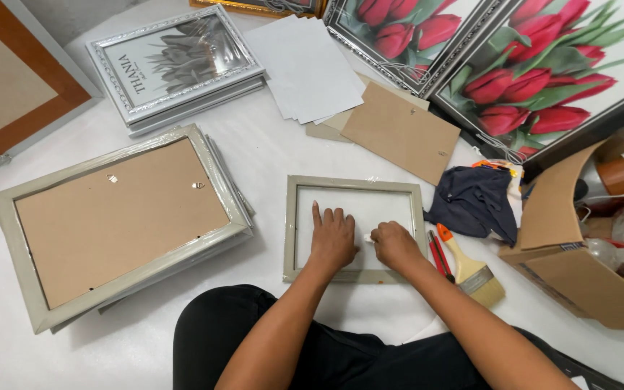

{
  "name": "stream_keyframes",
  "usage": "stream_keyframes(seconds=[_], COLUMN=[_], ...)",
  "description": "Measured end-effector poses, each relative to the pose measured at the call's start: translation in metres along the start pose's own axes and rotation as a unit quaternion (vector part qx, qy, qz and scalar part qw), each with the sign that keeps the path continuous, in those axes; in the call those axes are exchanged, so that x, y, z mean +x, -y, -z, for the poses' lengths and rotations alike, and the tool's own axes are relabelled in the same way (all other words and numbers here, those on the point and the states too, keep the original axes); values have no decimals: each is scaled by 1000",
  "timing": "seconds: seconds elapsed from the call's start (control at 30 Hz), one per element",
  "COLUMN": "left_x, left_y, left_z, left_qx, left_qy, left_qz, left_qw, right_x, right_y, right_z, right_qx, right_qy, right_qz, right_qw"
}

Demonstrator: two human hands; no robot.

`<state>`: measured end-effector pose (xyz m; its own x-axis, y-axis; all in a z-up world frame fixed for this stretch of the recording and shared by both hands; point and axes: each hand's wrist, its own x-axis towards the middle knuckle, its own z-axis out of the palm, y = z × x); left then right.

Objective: Cleaning glass and assembling components of a picture frame

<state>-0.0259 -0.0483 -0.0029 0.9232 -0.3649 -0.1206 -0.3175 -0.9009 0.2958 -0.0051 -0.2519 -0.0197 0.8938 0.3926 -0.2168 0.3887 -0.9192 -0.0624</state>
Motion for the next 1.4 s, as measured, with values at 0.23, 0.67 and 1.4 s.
stream_keyframes(seconds=[0.23, 0.67, 1.4], left_x=[-20, -22, 146], left_y=[-25, -48, -30], left_z=[0, -57, -77], left_qx=[-53, 62, 140], left_qy=[-28, -68, -149], left_qz=[-79, -148, -67], left_qw=[995, 985, 977], right_x=[-54, -65, -42], right_y=[10, -31, -57], right_z=[71, 88, 135], right_qx=[129, 304, 399], right_qy=[93, -58, -69], right_qz=[-70, -172, -242], right_qw=[985, 935, 882])
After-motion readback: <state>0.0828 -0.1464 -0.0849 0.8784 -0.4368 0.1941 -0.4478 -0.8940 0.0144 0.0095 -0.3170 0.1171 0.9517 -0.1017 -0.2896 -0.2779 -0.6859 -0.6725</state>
